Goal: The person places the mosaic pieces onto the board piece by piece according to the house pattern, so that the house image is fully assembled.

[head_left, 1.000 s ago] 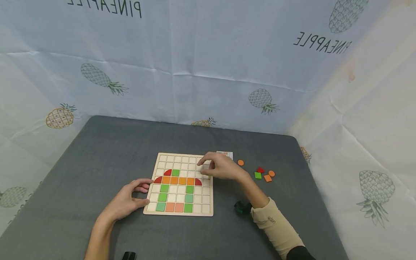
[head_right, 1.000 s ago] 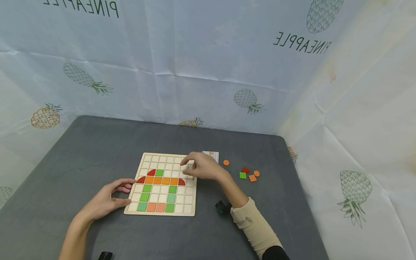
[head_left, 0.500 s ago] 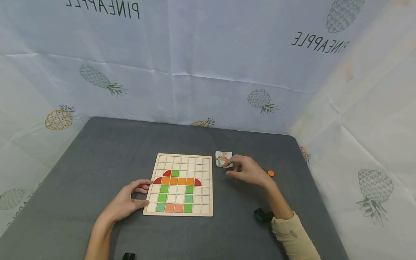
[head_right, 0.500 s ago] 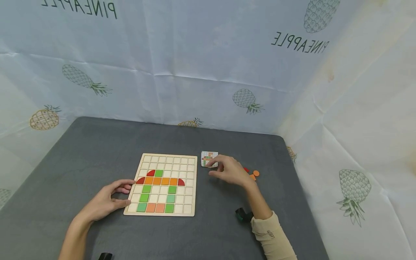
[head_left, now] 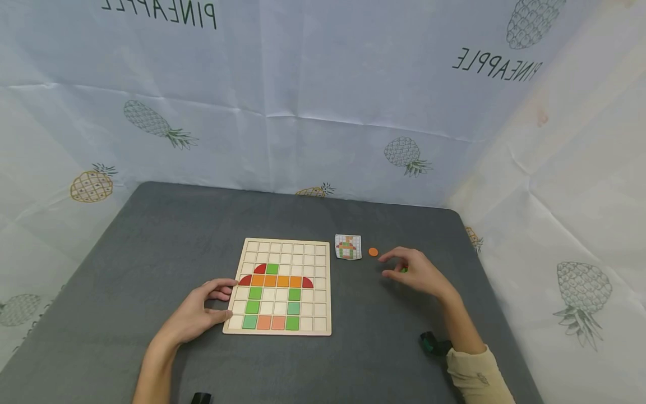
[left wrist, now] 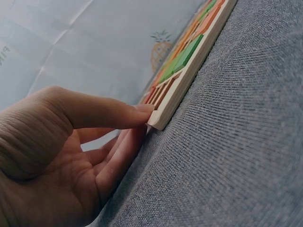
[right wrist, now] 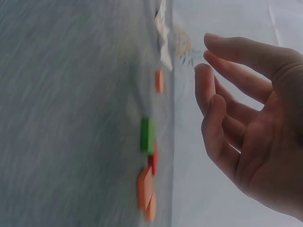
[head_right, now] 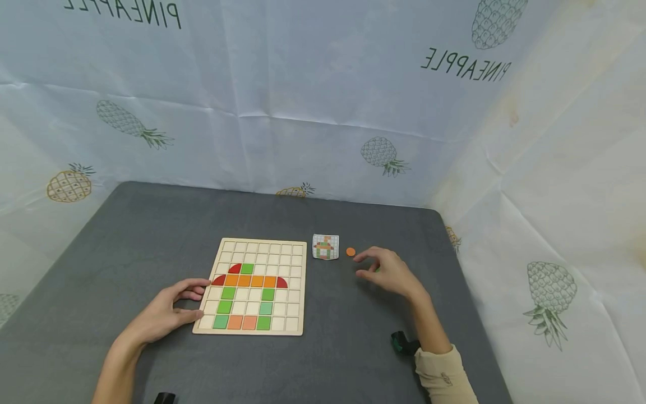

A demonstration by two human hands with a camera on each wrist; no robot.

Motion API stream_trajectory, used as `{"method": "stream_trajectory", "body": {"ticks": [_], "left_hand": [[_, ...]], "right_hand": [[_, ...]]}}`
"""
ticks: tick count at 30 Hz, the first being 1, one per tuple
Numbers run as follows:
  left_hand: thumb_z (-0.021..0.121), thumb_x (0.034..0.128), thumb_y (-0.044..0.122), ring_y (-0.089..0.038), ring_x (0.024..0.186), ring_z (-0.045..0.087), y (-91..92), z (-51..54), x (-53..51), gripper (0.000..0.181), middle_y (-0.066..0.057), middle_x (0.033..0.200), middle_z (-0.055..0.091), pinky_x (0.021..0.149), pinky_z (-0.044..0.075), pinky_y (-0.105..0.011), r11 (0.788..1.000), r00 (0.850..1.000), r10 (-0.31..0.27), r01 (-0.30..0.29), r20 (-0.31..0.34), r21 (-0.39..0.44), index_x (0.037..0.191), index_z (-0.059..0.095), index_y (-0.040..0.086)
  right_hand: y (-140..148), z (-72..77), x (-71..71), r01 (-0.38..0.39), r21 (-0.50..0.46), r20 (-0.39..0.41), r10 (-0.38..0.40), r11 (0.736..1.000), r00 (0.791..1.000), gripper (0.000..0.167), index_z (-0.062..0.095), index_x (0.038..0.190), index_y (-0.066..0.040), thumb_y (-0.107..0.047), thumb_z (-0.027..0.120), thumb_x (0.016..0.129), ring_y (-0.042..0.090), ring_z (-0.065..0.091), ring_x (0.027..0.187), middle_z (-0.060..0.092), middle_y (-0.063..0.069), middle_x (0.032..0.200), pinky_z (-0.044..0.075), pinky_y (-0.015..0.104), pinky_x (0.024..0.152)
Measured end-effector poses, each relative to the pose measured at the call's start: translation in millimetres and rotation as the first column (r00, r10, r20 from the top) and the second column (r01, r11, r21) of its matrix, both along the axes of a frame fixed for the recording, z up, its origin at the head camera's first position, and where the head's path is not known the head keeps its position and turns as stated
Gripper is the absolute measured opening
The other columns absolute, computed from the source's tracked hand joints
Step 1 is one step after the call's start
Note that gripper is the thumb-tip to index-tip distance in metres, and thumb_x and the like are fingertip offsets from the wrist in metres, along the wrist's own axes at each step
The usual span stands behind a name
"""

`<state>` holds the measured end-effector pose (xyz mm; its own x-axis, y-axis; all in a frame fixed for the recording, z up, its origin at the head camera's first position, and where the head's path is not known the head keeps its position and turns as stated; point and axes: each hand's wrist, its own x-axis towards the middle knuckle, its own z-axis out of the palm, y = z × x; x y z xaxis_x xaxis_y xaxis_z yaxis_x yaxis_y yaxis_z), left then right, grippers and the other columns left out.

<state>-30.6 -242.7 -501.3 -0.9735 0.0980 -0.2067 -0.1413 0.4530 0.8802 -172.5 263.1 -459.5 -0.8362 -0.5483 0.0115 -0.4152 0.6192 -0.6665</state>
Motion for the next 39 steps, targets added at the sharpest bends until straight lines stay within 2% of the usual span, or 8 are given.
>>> {"method": "stream_trajectory", "body": {"ticks": [4, 8, 16, 21, 28, 33, 39], "left_hand": [[0.084, 0.0869, 0.0, -0.025, 0.118, 0.059, 0.2, 0.5, -0.9, 0.067, -0.019, 0.134, 0.061, 0.081, 0.061, -0.024, 1.0, 1.0, -0.001, 0.001, -0.001, 0.001, 0.149, 0.058, -0.001], [0.083, 0.0868, -0.001, -0.023, 0.117, 0.059, 0.0, 1.0, -1.3, 0.067, -0.019, 0.133, 0.061, 0.081, 0.061, -0.024, 1.0, 1.0, -0.003, 0.003, -0.007, 0.004, 0.148, 0.058, -0.001], [0.083, 0.0867, -0.001, -0.022, 0.116, 0.059, 0.0, 0.2, -1.1, 0.066, -0.02, 0.133, 0.061, 0.081, 0.061, -0.024, 1.0, 1.0, -0.002, 0.002, -0.006, 0.01, 0.148, 0.058, -0.001], [0.083, 0.0865, -0.002, -0.026, 0.117, 0.059, 0.7, 0.2, -0.9, 0.066, -0.02, 0.133, 0.06, 0.081, 0.061, -0.025, 1.0, 1.0, 0.0, 0.0, -0.005, 0.007, 0.147, 0.058, -0.002], [0.084, 0.0869, 0.0, -0.025, 0.117, 0.059, -0.2, 0.5, -0.4, 0.066, -0.019, 0.132, 0.061, 0.081, 0.061, -0.024, 1.0, 1.0, -0.001, 0.001, -0.016, -0.009, 0.148, 0.058, -0.002], [0.083, 0.0883, -0.001, -0.026, 0.116, 0.06, -1.3, 0.1, 0.0, 0.066, -0.021, 0.132, 0.06, 0.079, 0.061, -0.026, 1.0, 1.0, -0.012, 0.012, -0.016, -0.014, 0.149, 0.056, -0.005], [0.083, 0.0881, -0.002, -0.027, 0.118, 0.059, 0.1, 0.1, -0.4, 0.066, -0.02, 0.133, 0.06, 0.08, 0.061, -0.025, 1.0, 1.0, 0.003, -0.002, 0.005, -0.011, 0.148, 0.057, -0.002]], "right_hand": [[17, -5.7, -0.2, 0.027, 0.028, 0.006, -0.027, 0.999, 1.0, 0.032, 0.078, 0.122, -0.003, -0.007, 0.085, 0.092, 0.002, 0.056, 0.066, 0.075, 0.019, 0.115, 0.049, 0.024, 0.06], [31, -11.3, -1.4, 0.037, 0.019, 0.034, -0.038, 0.999, 0.999, 0.034, 0.077, 0.123, -0.001, -0.004, 0.086, 0.09, 0.002, 0.058, 0.065, 0.074, 0.02, 0.12, 0.05, 0.023, 0.061], [43, -21.4, -6.3, 0.034, 0.024, 0.029, -0.035, 0.999, 0.999, 0.032, 0.077, 0.123, -0.001, -0.003, 0.084, 0.092, 0.0, 0.053, 0.061, 0.073, 0.022, 0.119, 0.048, 0.023, 0.058], [44, -23.6, -9.0, 0.031, 0.051, 0.019, -0.032, 0.998, 0.999, 0.031, 0.078, 0.122, -0.002, -0.002, 0.084, 0.092, 0.0, 0.053, 0.063, 0.074, 0.021, 0.118, 0.049, 0.023, 0.059], [43, -22.9, -11.3, 0.054, 0.115, 0.032, -0.058, 0.992, 0.998, 0.031, 0.078, 0.123, -0.005, -0.008, 0.084, 0.092, 0.002, 0.056, 0.064, 0.078, 0.01, 0.105, 0.05, 0.024, 0.059], [39, -22.1, -12.2, 0.043, 0.118, 0.013, -0.045, 0.992, 0.999, 0.03, 0.079, 0.122, -0.005, -0.01, 0.085, 0.092, 0.001, 0.055, 0.063, 0.079, 0.01, 0.108, 0.048, 0.024, 0.058], [23, -16.4, -10.0, 0.021, 0.092, -0.031, -0.018, 0.996, 0.999, 0.029, 0.08, 0.121, -0.007, -0.009, 0.084, 0.093, 0.001, 0.051, 0.062, 0.078, 0.01, 0.109, 0.046, 0.023, 0.057]]}}
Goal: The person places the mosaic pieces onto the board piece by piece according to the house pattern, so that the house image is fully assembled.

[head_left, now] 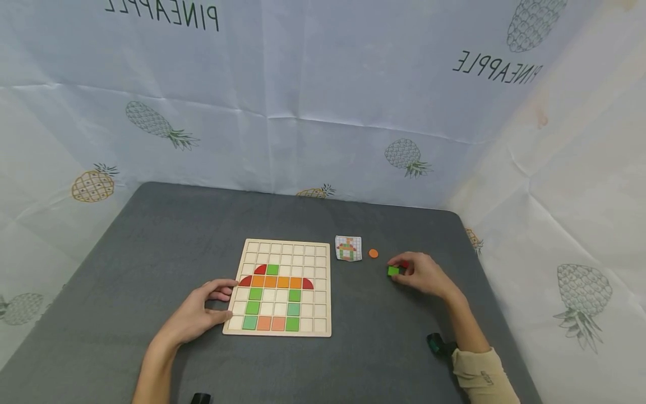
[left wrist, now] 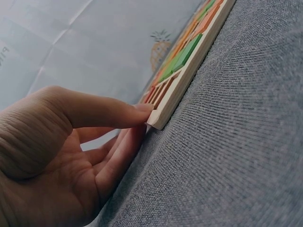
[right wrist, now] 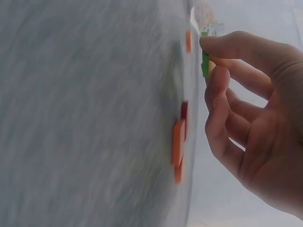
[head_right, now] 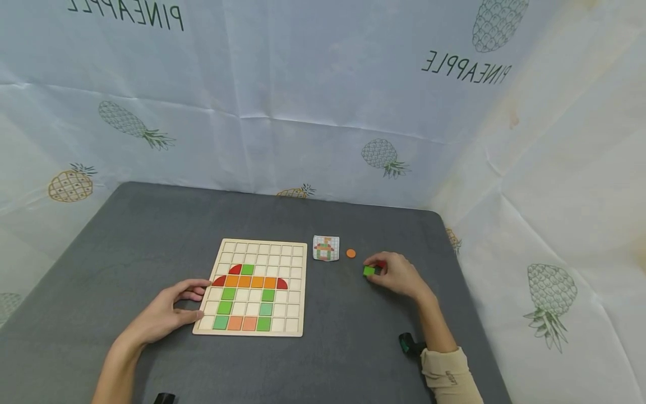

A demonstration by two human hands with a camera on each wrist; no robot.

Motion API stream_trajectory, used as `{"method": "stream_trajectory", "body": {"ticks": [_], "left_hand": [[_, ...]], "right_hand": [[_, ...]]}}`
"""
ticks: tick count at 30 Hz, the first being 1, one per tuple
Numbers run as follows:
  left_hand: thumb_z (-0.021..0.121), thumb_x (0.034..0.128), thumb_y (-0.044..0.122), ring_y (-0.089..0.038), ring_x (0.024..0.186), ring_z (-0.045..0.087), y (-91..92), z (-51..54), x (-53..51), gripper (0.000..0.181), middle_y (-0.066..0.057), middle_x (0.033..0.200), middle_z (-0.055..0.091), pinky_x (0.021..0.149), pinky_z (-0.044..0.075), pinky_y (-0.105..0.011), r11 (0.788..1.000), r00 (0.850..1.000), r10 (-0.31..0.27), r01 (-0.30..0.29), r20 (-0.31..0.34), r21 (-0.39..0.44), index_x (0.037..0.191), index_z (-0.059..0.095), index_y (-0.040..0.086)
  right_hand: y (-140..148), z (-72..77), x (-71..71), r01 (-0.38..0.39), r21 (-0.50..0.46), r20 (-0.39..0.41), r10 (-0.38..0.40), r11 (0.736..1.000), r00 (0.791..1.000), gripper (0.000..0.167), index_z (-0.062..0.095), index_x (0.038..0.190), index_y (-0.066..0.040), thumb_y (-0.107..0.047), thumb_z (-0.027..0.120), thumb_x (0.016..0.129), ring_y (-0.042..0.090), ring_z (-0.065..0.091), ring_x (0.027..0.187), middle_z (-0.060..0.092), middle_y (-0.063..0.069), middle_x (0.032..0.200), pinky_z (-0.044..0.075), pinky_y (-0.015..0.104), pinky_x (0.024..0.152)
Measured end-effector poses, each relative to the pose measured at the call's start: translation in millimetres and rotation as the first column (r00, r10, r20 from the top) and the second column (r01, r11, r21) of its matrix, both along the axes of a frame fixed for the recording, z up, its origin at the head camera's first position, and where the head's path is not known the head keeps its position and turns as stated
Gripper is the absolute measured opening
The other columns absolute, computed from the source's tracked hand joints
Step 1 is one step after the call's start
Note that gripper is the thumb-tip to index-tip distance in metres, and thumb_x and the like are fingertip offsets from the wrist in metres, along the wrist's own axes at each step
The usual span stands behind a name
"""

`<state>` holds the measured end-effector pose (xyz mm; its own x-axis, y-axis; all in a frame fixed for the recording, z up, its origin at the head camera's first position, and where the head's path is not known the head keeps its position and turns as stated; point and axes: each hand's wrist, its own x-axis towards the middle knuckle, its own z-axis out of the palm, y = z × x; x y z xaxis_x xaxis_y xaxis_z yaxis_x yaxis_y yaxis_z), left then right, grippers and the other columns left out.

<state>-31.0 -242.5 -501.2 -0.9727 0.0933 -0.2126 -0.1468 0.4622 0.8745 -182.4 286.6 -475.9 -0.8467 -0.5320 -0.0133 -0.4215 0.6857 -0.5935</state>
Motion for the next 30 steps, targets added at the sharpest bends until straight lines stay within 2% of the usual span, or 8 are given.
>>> {"method": "stream_trajectory", "body": {"ticks": [6, 12, 20, 30], "left_hand": [[0.083, 0.088, -0.001, -0.026, 0.118, 0.059, 0.1, 1.0, 0.6, 0.067, -0.021, 0.133, 0.06, 0.08, 0.061, -0.026, 1.0, 1.0, -0.015, 0.015, -0.019, 0.006, 0.149, 0.056, -0.004], [0.083, 0.0876, -0.003, -0.027, 0.118, 0.058, 1.1, 0.9, 0.9, 0.066, -0.019, 0.132, 0.061, 0.08, 0.061, -0.025, 1.0, 1.0, 0.002, -0.002, -0.008, 0.007, 0.148, 0.057, -0.002], [0.083, 0.0877, -0.002, -0.026, 0.117, 0.058, 1.4, 1.9, 1.4, 0.066, -0.02, 0.132, 0.06, 0.081, 0.061, -0.025, 1.0, 1.0, -0.001, 0.001, -0.004, 0.013, 0.148, 0.057, -0.003], [0.083, 0.0875, -0.003, -0.029, 0.119, 0.059, 1.5, 0.7, 1.4, 0.066, -0.02, 0.132, 0.06, 0.08, 0.061, -0.025, 1.0, 1.0, 0.005, -0.005, -0.004, 0.017, 0.148, 0.057, -0.003]], "right_hand": [[-24, 8.2, 1.8, -0.039, -0.034, -0.039, 0.037, 0.999, 0.999, 0.03, 0.079, 0.122, -0.005, -0.008, 0.084, 0.093, -0.001, 0.054, 0.063, 0.078, 0.01, 0.113, 0.048, 0.023, 0.057], [-56, 14.9, -0.1, -0.082, -0.068, -0.082, 0.077, 0.994, 0.994, 0.03, 0.079, 0.122, -0.007, -0.01, 0.085, 0.093, -0.001, 0.057, 0.067, 0.078, 0.012, 0.118, 0.05, 0.023, 0.06], [-104, 20.4, -3.4, -0.144, -0.093, -0.048, 0.14, 0.985, 0.989, 0.031, 0.079, 0.123, -0.01, -0.013, 0.086, 0.093, -0.001, 0.056, 0.063, 0.078, 0.008, 0.117, 0.047, 0.023, 0.061], [-161, 14.7, -9.1, -0.265, -0.096, -0.038, 0.263, 0.959, 0.964, 0.031, 0.078, 0.125, -0.009, -0.016, 0.084, 0.096, -0.001, 0.057, 0.067, 0.077, 0.006, 0.116, 0.05, 0.021, 0.062]]}}
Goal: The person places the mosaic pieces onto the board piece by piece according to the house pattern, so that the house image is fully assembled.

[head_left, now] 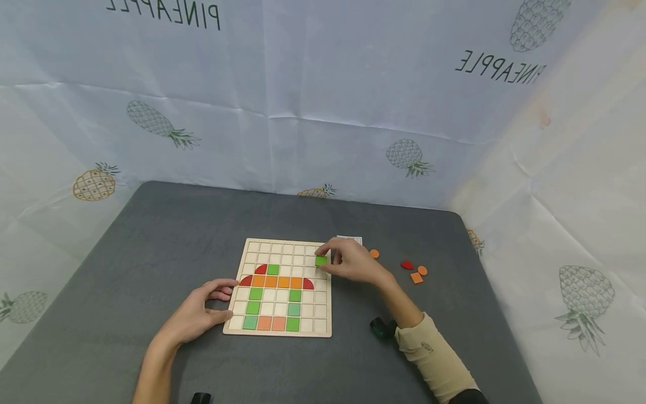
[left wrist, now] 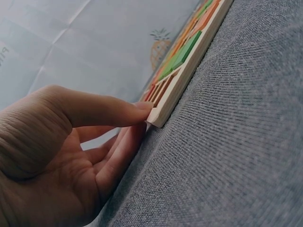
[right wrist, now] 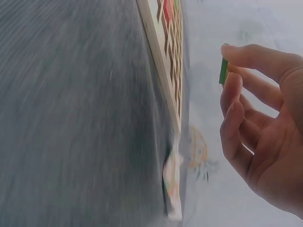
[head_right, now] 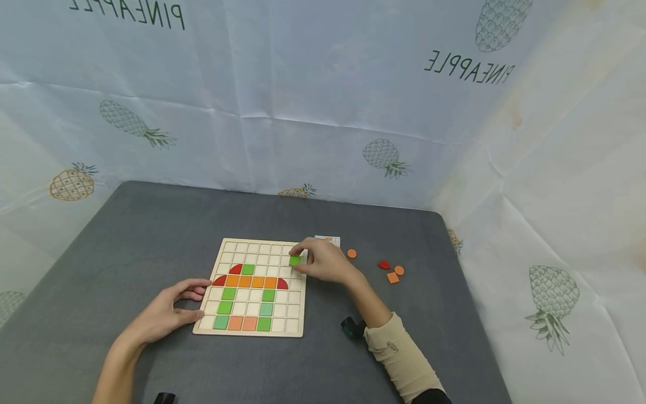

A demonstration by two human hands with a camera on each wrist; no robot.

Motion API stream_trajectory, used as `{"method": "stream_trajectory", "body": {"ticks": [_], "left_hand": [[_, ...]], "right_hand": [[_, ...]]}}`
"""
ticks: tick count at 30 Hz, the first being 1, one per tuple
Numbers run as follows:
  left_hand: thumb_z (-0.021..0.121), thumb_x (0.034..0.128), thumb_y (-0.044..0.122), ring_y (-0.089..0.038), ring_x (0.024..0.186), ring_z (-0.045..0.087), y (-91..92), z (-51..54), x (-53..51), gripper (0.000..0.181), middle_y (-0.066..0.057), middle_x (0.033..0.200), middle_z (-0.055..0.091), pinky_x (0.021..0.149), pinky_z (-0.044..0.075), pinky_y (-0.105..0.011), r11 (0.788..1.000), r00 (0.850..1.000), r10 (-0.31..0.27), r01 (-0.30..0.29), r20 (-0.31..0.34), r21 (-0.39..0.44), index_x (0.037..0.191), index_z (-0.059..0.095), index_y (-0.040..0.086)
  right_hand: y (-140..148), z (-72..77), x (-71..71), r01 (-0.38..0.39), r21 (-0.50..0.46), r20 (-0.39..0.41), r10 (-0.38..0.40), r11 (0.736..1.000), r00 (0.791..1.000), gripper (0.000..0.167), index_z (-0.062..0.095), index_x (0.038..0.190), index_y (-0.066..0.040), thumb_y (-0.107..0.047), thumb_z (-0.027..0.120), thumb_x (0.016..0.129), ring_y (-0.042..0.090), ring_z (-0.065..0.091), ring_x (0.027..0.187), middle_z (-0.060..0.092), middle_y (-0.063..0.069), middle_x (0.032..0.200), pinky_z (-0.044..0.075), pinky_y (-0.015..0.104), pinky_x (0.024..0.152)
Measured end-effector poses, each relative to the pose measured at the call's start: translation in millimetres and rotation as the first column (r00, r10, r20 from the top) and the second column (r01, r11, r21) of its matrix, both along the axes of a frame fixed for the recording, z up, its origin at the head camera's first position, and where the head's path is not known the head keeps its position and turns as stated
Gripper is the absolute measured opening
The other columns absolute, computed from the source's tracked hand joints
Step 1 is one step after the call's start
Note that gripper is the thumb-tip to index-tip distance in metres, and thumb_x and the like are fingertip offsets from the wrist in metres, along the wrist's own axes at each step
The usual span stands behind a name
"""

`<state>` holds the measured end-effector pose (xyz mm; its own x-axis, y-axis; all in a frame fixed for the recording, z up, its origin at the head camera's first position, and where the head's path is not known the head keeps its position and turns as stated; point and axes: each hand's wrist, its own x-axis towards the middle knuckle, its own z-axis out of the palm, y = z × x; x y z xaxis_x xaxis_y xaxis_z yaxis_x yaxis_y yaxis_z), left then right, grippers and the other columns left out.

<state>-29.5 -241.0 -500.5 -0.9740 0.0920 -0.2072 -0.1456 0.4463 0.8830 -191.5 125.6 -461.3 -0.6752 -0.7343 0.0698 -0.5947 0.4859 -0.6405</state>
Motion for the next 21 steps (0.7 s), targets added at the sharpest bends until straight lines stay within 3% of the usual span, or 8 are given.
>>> {"method": "stream_trajectory", "body": {"ticks": [8, 16, 21], "left_hand": [[0.084, 0.0869, -0.002, -0.026, 0.117, 0.059, -0.3, 0.5, -0.3, 0.066, -0.02, 0.131, 0.06, 0.08, 0.061, -0.025, 1.0, 1.0, 0.001, -0.001, 0.0, -0.005, 0.148, 0.058, -0.002], [0.083, 0.0869, -0.002, -0.03, 0.12, 0.059, 0.0, 0.5, -0.5, 0.067, -0.02, 0.132, 0.06, 0.08, 0.061, -0.024, 1.0, 1.0, -0.001, 0.001, -0.004, -0.009, 0.148, 0.057, -0.004], [0.084, 0.0872, -0.002, -0.027, 0.119, 0.059, -1.5, 0.5, 0.0, 0.068, -0.021, 0.133, 0.06, 0.079, 0.061, -0.025, 1.0, 1.0, -0.009, 0.009, -0.014, -0.003, 0.149, 0.056, -0.004]], "right_hand": [[-35, -3.3, -1.3, -0.048, 0.023, 0.029, 0.047, 0.999, 0.998, 0.03, 0.078, 0.126, -0.012, -0.02, 0.083, 0.097, 0.0, 0.06, 0.068, 0.077, 0.004, 0.121, 0.051, 0.021, 0.063], [-64, -10.6, -6.1, -0.105, 0.107, 0.032, 0.102, 0.989, 0.994, 0.029, 0.079, 0.125, -0.015, -0.024, 0.083, 0.097, -0.001, 0.061, 0.07, 0.077, 0.003, 0.129, 0.051, 0.02, 0.069], [-76, -13.8, -6.8, -0.131, 0.141, 0.027, 0.128, 0.981, 0.991, 0.027, 0.08, 0.124, -0.016, -0.024, 0.082, 0.098, 0.003, 0.064, 0.078, 0.078, 0.002, 0.128, 0.054, 0.022, 0.078]]}}
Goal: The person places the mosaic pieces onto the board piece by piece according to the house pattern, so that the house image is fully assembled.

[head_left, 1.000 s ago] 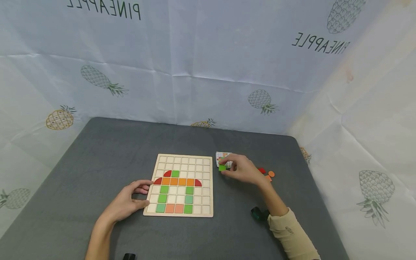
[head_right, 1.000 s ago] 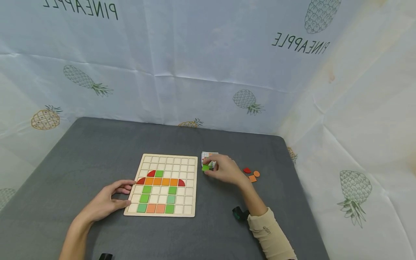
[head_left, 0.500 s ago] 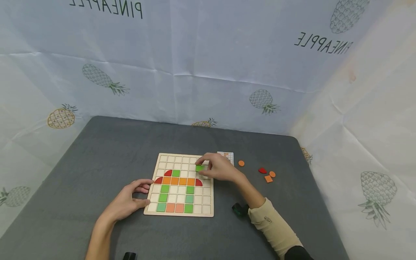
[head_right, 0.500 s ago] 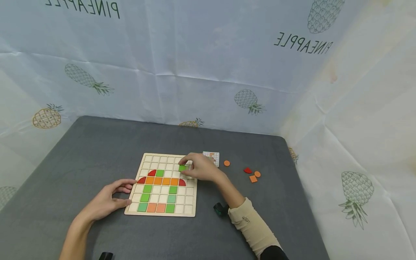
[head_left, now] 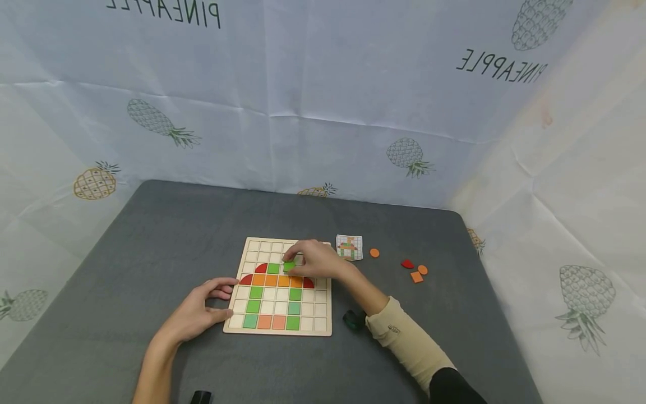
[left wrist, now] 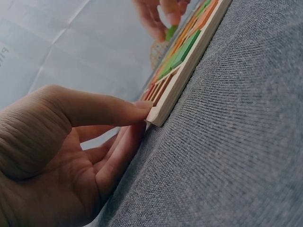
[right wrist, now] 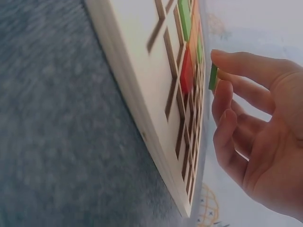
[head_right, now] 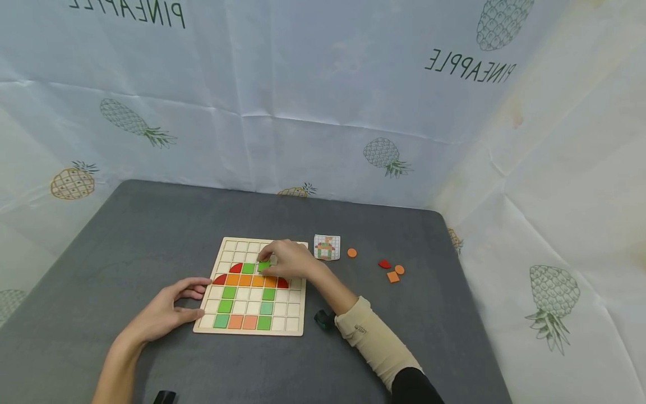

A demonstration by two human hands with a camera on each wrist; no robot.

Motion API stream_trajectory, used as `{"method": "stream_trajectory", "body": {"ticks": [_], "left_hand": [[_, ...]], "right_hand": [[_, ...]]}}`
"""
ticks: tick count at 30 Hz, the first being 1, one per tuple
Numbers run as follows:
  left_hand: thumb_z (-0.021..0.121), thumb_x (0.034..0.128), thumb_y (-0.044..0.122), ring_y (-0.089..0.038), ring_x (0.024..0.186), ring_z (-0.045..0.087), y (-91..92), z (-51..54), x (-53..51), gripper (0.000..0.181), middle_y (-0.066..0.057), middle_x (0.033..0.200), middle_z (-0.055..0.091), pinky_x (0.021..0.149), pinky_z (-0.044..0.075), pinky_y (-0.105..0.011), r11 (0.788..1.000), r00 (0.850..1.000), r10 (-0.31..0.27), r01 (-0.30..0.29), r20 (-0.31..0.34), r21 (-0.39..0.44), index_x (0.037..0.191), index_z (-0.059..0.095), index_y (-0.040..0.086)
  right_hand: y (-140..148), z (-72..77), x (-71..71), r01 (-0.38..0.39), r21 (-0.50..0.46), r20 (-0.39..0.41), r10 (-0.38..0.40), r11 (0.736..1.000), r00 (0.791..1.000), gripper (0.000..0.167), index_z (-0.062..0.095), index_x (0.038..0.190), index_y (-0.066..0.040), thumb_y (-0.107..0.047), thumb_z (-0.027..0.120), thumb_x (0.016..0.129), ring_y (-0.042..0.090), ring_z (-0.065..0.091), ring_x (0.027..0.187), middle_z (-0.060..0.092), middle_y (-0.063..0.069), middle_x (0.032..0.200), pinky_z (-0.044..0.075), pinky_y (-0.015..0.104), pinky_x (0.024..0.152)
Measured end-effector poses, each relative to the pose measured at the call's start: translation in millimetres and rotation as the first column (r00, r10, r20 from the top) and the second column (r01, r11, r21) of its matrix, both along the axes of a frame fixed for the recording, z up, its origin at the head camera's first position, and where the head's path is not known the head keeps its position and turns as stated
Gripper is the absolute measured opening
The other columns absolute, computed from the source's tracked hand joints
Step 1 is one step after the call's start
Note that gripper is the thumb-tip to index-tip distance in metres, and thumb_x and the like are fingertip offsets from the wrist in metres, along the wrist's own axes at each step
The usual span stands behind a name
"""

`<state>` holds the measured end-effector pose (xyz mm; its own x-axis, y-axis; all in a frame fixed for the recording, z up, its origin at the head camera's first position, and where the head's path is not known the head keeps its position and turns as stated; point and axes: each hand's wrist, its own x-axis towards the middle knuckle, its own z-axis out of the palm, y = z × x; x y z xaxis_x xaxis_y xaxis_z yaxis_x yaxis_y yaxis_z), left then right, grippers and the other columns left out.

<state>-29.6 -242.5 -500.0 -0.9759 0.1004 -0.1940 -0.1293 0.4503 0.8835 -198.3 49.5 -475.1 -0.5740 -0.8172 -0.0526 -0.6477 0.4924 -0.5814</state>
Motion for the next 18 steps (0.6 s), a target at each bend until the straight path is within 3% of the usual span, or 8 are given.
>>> {"method": "stream_trajectory", "body": {"ticks": [7, 15, 18], "left_hand": [[0.084, 0.0867, -0.001, -0.027, 0.118, 0.06, 0.8, 0.6, -0.2, 0.066, -0.02, 0.132, 0.061, 0.081, 0.061, -0.025, 1.0, 1.0, 0.005, -0.005, 0.005, -0.006, 0.148, 0.058, -0.001], [0.084, 0.0858, -0.001, -0.025, 0.118, 0.06, 0.2, -1.2, -0.6, 0.066, -0.019, 0.131, 0.061, 0.081, 0.061, -0.024, 1.0, 1.0, 0.007, -0.007, -0.003, 0.001, 0.147, 0.059, -0.001], [0.084, 0.0859, 0.0, -0.024, 0.117, 0.06, -0.1, -1.1, -0.4, 0.066, -0.019, 0.131, 0.061, 0.081, 0.061, -0.024, 1.0, 1.0, 0.008, -0.008, -0.003, 0.003, 0.147, 0.059, -0.001]], "right_hand": [[-8.7, -2.6, 1.2, -0.008, 0.035, -0.021, 0.009, 0.999, 1.0, 0.025, 0.081, 0.122, -0.017, -0.024, 0.081, 0.098, 0.012, 0.07, 0.102, 0.08, -0.001, 0.123, 0.057, 0.028, 0.09], [-7.7, -2.0, 2.6, 0.009, 0.041, -0.024, -0.008, 0.999, 1.0, 0.026, 0.081, 0.122, -0.016, -0.026, 0.082, 0.098, 0.015, 0.072, 0.11, 0.079, 0.0, 0.121, 0.058, 0.032, 0.096], [-6.2, -2.2, 3.0, 0.017, 0.048, -0.036, -0.015, 0.999, 0.999, 0.025, 0.081, 0.121, -0.016, -0.025, 0.081, 0.098, 0.015, 0.071, 0.106, 0.079, 0.0, 0.116, 0.058, 0.031, 0.092]]}}
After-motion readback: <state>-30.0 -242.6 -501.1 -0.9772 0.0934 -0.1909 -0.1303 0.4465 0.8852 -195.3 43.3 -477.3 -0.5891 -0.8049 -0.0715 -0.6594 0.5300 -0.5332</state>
